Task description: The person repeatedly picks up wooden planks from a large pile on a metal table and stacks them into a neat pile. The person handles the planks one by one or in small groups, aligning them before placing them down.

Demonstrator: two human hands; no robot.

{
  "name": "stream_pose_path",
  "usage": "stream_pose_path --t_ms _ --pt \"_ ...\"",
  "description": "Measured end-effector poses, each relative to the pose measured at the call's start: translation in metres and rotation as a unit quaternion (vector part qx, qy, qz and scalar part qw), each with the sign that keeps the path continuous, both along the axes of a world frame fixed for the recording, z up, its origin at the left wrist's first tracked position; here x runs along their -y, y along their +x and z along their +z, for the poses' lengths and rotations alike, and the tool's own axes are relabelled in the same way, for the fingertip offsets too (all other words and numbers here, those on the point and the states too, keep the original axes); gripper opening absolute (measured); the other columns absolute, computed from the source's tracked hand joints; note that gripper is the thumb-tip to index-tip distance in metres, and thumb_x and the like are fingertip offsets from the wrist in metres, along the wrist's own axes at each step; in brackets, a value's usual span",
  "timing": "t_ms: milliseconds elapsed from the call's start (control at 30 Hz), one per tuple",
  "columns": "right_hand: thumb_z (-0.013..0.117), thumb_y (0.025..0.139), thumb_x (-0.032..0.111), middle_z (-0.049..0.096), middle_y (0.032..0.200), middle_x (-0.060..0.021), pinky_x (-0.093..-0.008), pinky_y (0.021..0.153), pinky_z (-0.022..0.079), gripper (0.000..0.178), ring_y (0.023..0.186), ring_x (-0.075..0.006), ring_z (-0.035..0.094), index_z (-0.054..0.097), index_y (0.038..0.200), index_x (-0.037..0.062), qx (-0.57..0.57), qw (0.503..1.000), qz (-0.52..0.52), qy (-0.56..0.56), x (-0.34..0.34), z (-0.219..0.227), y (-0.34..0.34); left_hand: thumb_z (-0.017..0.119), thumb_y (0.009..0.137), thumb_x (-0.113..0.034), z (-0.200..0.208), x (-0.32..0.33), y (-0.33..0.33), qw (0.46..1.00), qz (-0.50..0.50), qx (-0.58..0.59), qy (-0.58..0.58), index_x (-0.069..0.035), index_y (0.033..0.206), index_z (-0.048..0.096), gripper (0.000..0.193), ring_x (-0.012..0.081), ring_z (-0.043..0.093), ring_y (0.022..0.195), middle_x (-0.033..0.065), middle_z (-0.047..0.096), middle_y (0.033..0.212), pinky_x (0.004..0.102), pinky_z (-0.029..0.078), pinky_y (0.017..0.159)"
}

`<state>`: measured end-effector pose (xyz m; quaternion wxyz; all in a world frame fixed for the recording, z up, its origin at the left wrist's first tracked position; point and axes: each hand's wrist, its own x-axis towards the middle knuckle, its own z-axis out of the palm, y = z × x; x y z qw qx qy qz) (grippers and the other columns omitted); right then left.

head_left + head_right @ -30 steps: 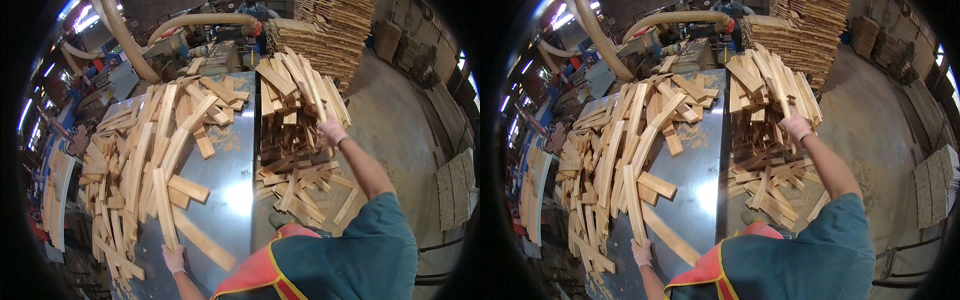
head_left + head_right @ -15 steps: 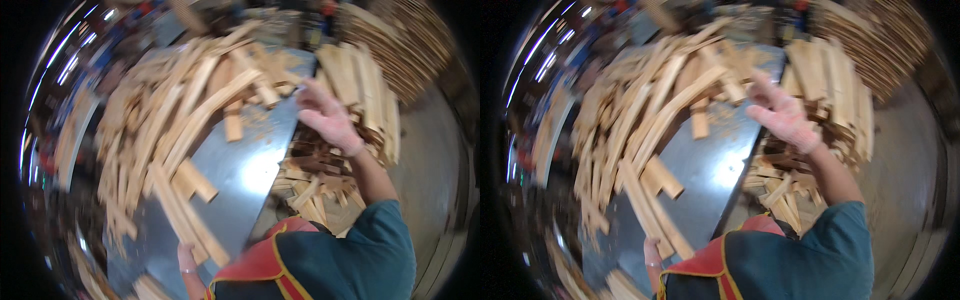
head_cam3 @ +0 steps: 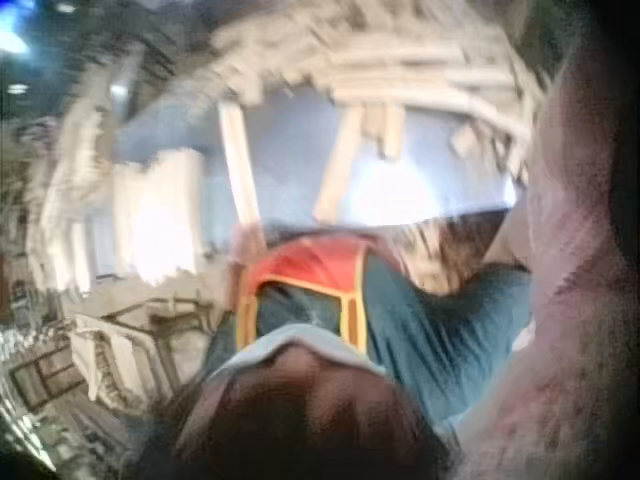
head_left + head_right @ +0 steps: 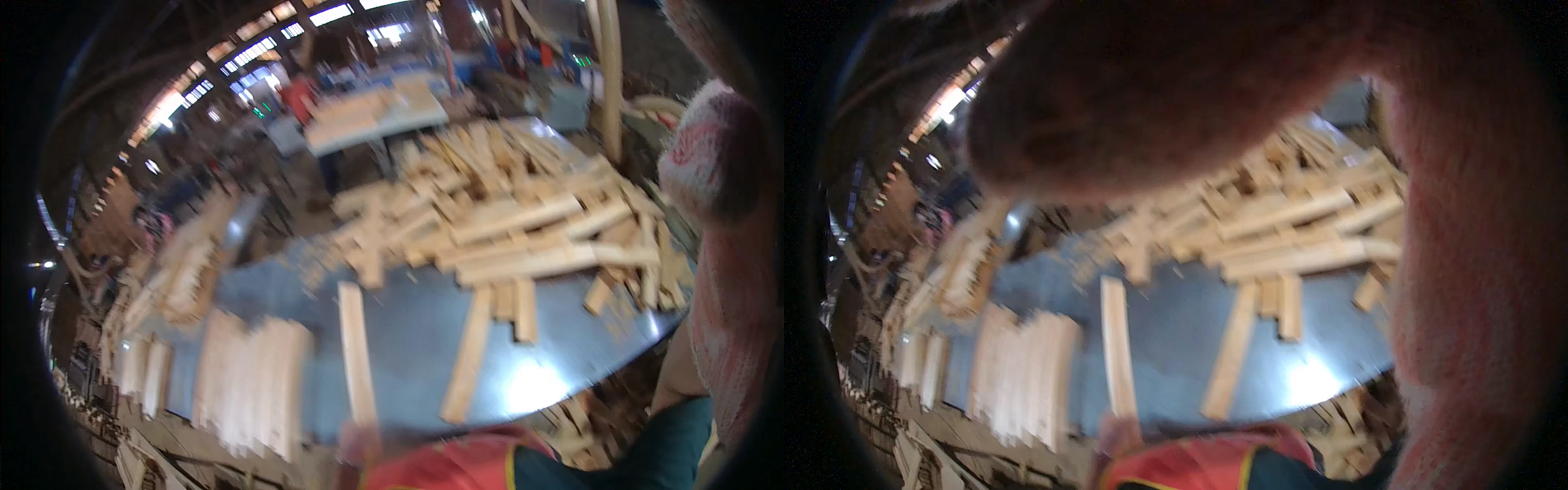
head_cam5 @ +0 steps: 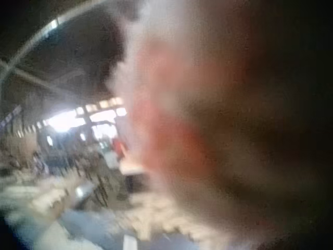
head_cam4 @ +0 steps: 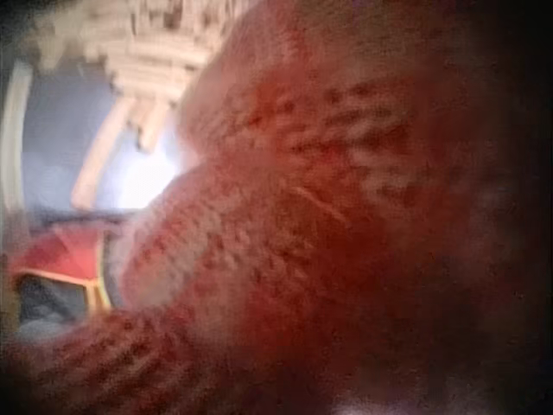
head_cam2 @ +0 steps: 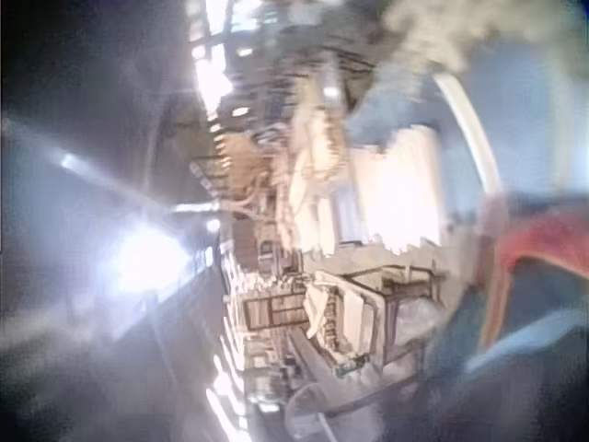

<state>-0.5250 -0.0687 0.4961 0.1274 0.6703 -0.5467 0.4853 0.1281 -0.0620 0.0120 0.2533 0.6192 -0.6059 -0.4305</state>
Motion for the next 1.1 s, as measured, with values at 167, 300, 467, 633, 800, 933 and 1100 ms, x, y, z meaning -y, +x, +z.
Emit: stream_pose_path --t_ms 167,300,467,633,800,933,1100 --pt "0.088 0.085 0.033 0.056 0.148 -0.0126 -0.0419 0.110 0.049 0.099 0.128 -0.0257 0.060 0.034 0.165 0.0054 0.069 0.989 -0.129 0.031 -0.028 0.021 -0.002 0.072 0.085 -0.040 0.053 0.014 0.007 0.923 0.046 0.359 -0.130 -0.012 0.110 0.072 0.038 0.0320 0.070 0.091 0.0109 0.072 0.097 0.0466 0.055 0.074" --pt "0.088 0.084 0.034 0.056 0.149 -0.0128 -0.0421 0.110 0.049 0.101 0.129 -0.0260 0.059 0.034 0.165 0.0055 0.101 0.978 -0.176 0.040 -0.033 0.005 0.009 0.072 0.083 -0.038 0.071 0.014 0.074 0.880 0.050 0.430 -0.198 -0.013 0.118 0.069 0.043 0.0320 0.066 0.099 0.0092 0.070 0.106 0.0490 0.052 0.082" --pt "0.089 0.084 0.035 0.055 0.150 -0.0131 -0.0424 0.111 0.048 0.103 0.130 -0.0265 0.059 0.034 0.165 0.0056 0.148 0.966 -0.213 0.026 -0.068 -0.004 -0.010 0.072 0.081 -0.036 0.073 0.003 0.132 0.832 0.095 0.504 -0.213 -0.015 0.128 0.066 0.051 0.0320 0.061 0.109 0.0071 0.067 0.117 0.0521 0.047 0.093" --pt "0.089 0.083 0.037 0.054 0.151 -0.0133 -0.0426 0.112 0.048 0.104 0.131 -0.0269 0.058 0.033 0.165 0.0058 0.149 0.955 -0.255 0.001 -0.105 0.013 0.000 0.072 0.079 -0.034 0.059 0.000 0.163 0.821 0.123 0.529 -0.175 -0.018 0.137 0.062 0.061 0.0320 0.055 0.120 0.0050 0.064 0.128 0.0551 0.042 0.103" --pt "0.090 0.082 0.038 0.053 0.153 -0.0136 -0.0429 0.112 0.047 0.106 0.133 -0.0273 0.058 0.033 0.165 0.0059 0.178 0.949 -0.260 -0.002 -0.119 -0.002 -0.014 0.071 0.082 -0.038 0.085 -0.003 0.140 0.828 0.091 0.528 -0.165 -0.013 0.142 0.059 0.066 0.0350 0.055 0.122 0.0092 0.062 0.131 0.0555 0.042 0.105" --pt "0.090 0.081 0.039 0.053 0.154 -0.0138 -0.0431 0.113 0.047 0.108 0.134 -0.0277 0.057 0.032 0.166 0.0060 0.190 0.945 -0.264 0.017 -0.111 -0.024 -0.017 0.072 0.082 -0.040 0.085 0.027 0.082 0.848 0.039 0.487 -0.206 -0.011 0.141 0.059 0.068 0.0376 0.057 0.122 0.0119 0.063 0.130 0.0554 0.044 0.104" --pt "0.091 0.080 0.040 0.052 0.155 -0.0140 -0.0433 0.114 0.046 0.109 0.135 -0.0281 0.057 0.032 0.166 0.0061 0.178 0.952 -0.246 0.027 -0.068 -0.028 -0.035 0.074 0.082 -0.044 0.086 0.089 -0.025 0.866 -0.025 0.439 -0.239 -0.008 0.140 0.059 0.070 0.0409 0.059 0.121 0.0152 0.065 0.129 0.0553 0.047 0.104"
